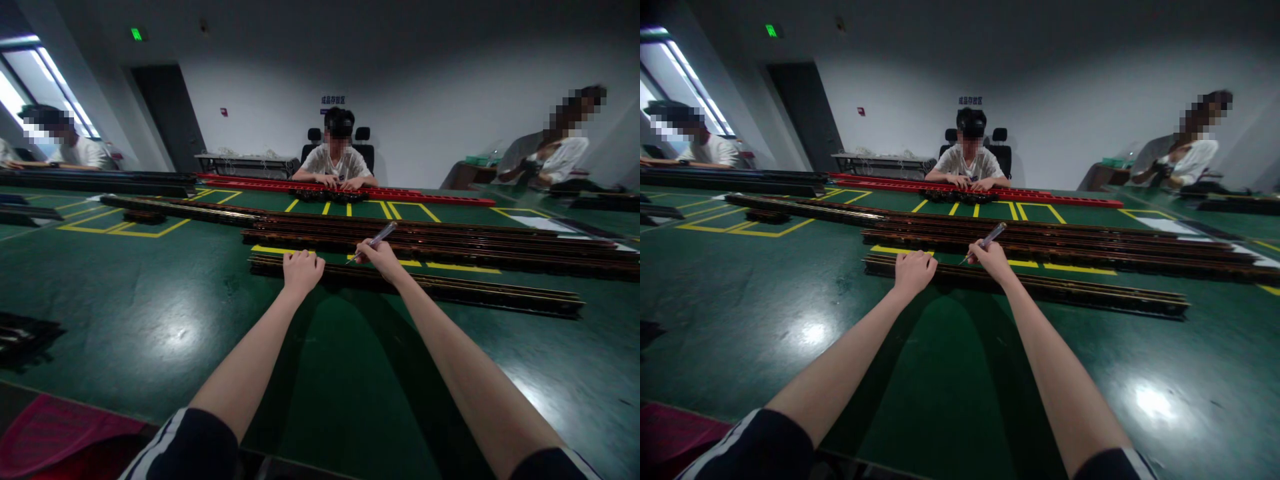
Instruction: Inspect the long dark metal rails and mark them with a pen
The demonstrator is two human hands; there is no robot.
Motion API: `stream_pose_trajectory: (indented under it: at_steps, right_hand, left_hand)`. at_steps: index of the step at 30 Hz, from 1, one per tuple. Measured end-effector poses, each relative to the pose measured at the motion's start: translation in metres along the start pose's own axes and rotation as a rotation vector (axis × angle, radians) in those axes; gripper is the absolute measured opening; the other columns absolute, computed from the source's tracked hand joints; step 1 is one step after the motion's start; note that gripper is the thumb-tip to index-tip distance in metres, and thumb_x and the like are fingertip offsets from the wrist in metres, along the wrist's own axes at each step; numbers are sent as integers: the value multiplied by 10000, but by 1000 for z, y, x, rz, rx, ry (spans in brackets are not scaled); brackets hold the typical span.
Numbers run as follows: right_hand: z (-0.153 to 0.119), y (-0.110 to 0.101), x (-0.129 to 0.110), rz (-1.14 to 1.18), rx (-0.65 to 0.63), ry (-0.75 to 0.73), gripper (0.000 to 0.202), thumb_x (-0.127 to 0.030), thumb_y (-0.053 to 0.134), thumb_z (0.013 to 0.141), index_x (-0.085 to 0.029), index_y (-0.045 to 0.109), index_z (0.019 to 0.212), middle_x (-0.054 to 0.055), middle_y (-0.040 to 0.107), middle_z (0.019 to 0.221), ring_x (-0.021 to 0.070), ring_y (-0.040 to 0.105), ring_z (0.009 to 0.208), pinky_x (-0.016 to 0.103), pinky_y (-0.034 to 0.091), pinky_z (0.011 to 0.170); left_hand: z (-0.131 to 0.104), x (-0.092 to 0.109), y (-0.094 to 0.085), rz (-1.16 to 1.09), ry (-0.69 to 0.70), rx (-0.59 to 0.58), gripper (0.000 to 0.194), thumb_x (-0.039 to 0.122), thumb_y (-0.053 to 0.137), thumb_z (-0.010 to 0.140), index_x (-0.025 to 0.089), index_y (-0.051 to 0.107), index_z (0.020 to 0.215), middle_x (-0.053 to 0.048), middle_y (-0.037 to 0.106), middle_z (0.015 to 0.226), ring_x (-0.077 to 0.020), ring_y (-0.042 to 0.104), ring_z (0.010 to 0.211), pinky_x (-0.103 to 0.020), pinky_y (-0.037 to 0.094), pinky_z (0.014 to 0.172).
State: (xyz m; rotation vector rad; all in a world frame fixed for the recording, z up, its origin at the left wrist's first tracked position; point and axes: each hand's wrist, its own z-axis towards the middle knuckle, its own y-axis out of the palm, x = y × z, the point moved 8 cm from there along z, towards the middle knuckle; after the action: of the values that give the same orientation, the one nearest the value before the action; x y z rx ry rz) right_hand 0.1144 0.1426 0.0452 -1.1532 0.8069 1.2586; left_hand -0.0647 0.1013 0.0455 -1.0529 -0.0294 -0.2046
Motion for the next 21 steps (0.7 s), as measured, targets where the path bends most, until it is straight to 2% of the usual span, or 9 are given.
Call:
stream_pose_trajectory:
  at_steps: [5, 15, 21]
  right_hand:
    - [-2, 4, -5, -55, -38, -39, 222, -368, 629, 723, -176, 600, 616, 16, 644, 543, 139, 614, 550, 273, 504, 642]
    - [1, -4, 3, -36, 50, 17, 185, -239, 577, 733, -180, 565, 558, -2, 589, 483, 124, 580, 494, 259, 510, 599]
    - [3, -4, 4, -32, 56, 31, 187, -216, 571, 729, -184, 554, 545, -6, 581, 490, 115, 575, 486, 237, 508, 567]
  left_hand:
    - [0, 0, 0, -18, 6, 0, 446, 308, 314, 910, 148, 721, 826, -122, 717, 925, -249, 633, 878, -407, 395, 823]
    - [0, 0, -1, -26, 2, -23, 453, 307, 305, 910, 137, 720, 842, -129, 716, 935, -250, 633, 876, -413, 404, 823]
    - [0, 0, -1, -36, 0, -22, 451, 308, 310, 912, 141, 721, 831, -127, 717, 928, -248, 633, 869, -408, 404, 818]
